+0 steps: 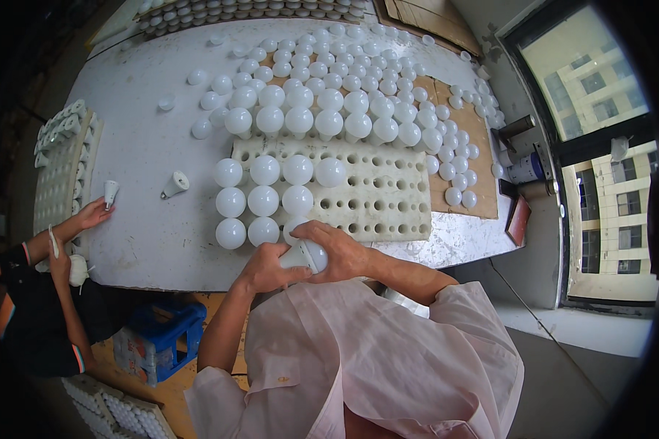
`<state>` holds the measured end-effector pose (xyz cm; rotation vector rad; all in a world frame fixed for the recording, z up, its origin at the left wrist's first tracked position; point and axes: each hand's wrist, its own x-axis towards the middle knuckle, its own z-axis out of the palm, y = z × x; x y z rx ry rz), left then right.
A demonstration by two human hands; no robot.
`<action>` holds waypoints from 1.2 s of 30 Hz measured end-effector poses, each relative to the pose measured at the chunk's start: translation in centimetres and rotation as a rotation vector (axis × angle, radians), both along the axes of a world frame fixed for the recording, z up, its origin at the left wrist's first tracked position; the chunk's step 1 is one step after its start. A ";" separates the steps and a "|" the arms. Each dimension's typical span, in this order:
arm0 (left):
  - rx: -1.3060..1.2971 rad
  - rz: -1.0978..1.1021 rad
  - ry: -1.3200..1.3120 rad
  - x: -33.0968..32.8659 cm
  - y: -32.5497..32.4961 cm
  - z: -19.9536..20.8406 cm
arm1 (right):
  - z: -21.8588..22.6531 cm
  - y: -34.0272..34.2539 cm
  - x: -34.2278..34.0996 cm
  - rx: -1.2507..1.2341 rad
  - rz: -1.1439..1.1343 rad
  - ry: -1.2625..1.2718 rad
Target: The person assembles light bulbs by repeatedly taking bulb bases and plastic diffuser caps, pressing the caps onto the bases by hand, and placing the assembled light bulbs into slots on a foam tray.
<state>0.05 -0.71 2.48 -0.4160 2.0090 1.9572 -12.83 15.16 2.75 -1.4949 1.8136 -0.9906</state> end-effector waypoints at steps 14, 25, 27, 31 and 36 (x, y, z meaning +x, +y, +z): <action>0.172 -0.020 0.026 -0.1 1.4 0.9 | -0.8 0.4 0.3 -0.430 0.034 -0.145; 0.157 -0.088 0.024 -1.0 1.0 0.4 | -1.4 0.7 -0.1 -0.419 0.010 -0.134; 0.144 -0.113 0.029 -1.0 1.1 0.4 | -1.3 0.9 0.1 -0.406 0.004 -0.134; 0.063 -0.106 0.032 -1.1 0.9 0.7 | -1.6 0.7 -0.4 -0.400 0.059 -0.132; 0.699 -0.077 -0.092 -0.1 -0.6 -3.2 | -0.5 0.4 -0.1 -0.305 -0.107 -0.486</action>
